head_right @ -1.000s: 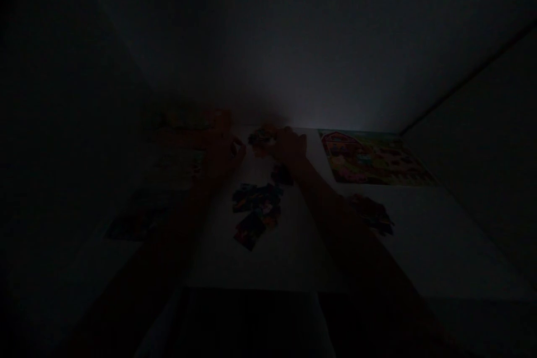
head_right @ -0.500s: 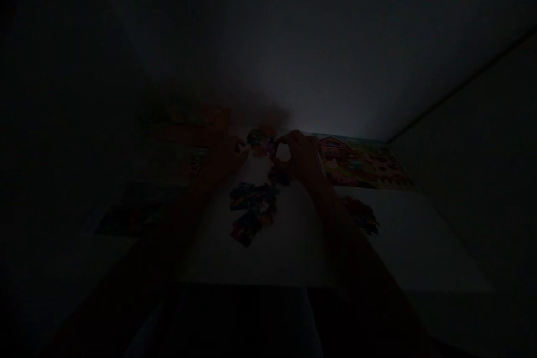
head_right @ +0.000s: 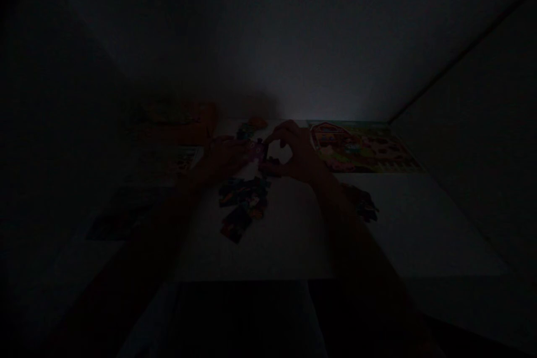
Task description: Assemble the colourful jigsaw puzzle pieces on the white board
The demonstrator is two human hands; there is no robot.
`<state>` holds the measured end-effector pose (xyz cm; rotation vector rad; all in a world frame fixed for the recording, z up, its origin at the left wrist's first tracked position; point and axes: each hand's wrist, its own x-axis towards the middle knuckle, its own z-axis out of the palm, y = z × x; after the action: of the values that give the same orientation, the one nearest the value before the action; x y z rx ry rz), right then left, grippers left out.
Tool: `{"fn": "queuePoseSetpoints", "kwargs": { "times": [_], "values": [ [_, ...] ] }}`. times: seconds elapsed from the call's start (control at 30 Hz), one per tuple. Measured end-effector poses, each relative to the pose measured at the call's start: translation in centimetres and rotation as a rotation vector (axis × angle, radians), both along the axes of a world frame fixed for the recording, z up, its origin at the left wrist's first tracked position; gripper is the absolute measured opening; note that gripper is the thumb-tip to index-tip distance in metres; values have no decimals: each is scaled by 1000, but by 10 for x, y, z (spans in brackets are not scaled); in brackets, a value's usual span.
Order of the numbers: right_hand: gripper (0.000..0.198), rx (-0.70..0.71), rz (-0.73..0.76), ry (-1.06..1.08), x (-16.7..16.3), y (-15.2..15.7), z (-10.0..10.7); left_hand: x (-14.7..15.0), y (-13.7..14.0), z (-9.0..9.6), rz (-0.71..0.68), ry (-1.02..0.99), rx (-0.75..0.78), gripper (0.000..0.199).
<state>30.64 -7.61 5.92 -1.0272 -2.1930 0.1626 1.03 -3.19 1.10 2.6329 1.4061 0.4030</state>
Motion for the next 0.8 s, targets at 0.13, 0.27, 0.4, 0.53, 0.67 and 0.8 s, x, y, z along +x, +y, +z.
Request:
{"fn": "queuePoseSetpoints", "kwargs": {
  "times": [0.13,0.27,0.4,0.53,0.67,0.8],
  "values": [
    [62,-264,127,-101,2,-2,-3,3,-4,8,13,-72,24,34],
    [49,-288,-19,-132,0,5,-15,12,-7,10,67,-113,22,33],
    [37,-277,-103,-166,-5,11,-27,16,-3,8,123,-137,-3,44],
    [35,-251,-130,-183,-9,13,-31,17,-1,8,110,-219,-47,41],
    [36,-203,-164,-142,-8,14,-33,15,-2,14,171,-346,-71,25],
    [38,-209,-180,-77,-9,15,-30,14,-1,21,264,-577,-132,29]
  ]
}}
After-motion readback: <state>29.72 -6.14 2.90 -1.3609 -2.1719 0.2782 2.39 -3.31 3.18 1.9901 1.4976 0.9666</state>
